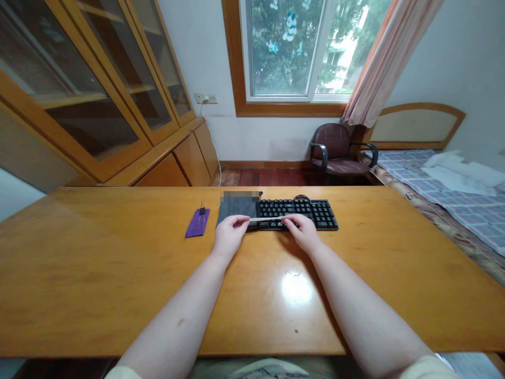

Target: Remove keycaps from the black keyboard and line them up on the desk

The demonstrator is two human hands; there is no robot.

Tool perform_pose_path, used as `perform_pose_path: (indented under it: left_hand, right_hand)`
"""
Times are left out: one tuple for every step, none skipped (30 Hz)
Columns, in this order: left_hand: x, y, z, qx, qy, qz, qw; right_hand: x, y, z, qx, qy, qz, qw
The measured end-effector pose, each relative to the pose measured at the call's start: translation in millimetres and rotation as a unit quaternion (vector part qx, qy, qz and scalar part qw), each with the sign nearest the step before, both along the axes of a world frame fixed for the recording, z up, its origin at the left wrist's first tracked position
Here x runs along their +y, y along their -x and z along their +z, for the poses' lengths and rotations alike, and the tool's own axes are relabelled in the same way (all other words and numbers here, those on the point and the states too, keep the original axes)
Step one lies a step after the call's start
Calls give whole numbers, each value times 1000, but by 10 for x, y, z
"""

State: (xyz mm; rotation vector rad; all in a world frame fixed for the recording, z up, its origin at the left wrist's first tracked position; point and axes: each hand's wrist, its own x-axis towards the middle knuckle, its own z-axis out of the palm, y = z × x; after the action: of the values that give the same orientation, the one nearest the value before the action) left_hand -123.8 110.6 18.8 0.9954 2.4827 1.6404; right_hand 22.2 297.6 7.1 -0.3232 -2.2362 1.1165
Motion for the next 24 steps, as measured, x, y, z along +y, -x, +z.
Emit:
perform_pose_path:
  left_hand:
    - [15,-49,2,16,-14,-15,1000]
    - [27,-93,1,39,-24,-35,998]
    - [36,-129,-2,65,-29,-57,996]
    - [41,-156,-6,94,-32,-82,992]
    - [42,-173,-10,126,-32,-111,985]
    - [41,-180,-15,159,-28,-141,977]
    - [37,-181,-19,191,-20,-170,967]
    - [32,-176,-22,221,-9,-196,955]
    - [28,-170,-24,248,3,-219,944]
    - [24,-164,-25,270,14,-237,933]
    - [22,-162,-24,287,22,-250,924]
    - [21,-165,-22,299,29,-262,917]
    - [22,-174,-17,308,35,-274,910]
    - [24,-189,-10,314,42,-285,904]
    - [26,-206,-1,318,51,-297,899]
    - [29,-224,9,320,61,-307,894]
    - [31,-237,21,321,73,-315,890]
    - [31,-243,32,321,85,-315,889]
    - [29,-238,42,319,98,-304,892]
    - [25,-222,49,317,111,-282,899]
    - [19,-192,52,311,125,-250,908]
    - [12,-153,51,302,137,-212,919]
    - [4,-107,45,292,150,-176,928]
    - [-3,-56,35,281,164,-149,934]
  right_hand:
    - [-38,10,-9,-18,45,39,998]
    - [-82,25,-23,-36,100,75,992]
    - [-131,43,-40,-51,161,108,980]
    - [-183,62,-58,-63,223,136,963]
    - [-233,82,-75,-69,279,161,944]
    - [-277,100,-89,-69,324,178,926]
    - [-314,116,-99,-64,358,187,912]
    - [-340,129,-105,-59,382,186,903]
    - [-354,139,-108,-54,397,178,899]
    - [-357,147,-110,-50,407,167,897]
    - [-350,154,-112,-47,414,156,895]
    - [-337,158,-115,-42,423,147,893]
    - [-321,162,-118,-35,434,141,889]
    - [-302,166,-122,-27,447,137,883]
    - [-285,168,-126,-18,461,134,877]
    - [-270,170,-128,-12,474,133,870]
    - [-257,170,-128,-7,486,130,864]
    - [-248,169,-125,-5,496,127,859]
    - [-241,167,-120,-4,503,122,856]
    - [-235,165,-112,-3,509,115,853]
    - [-232,162,-104,-2,513,106,852]
    - [-228,161,-97,-2,516,97,851]
    - [-225,160,-92,-3,517,88,852]
    - [-220,162,-91,-4,516,81,852]
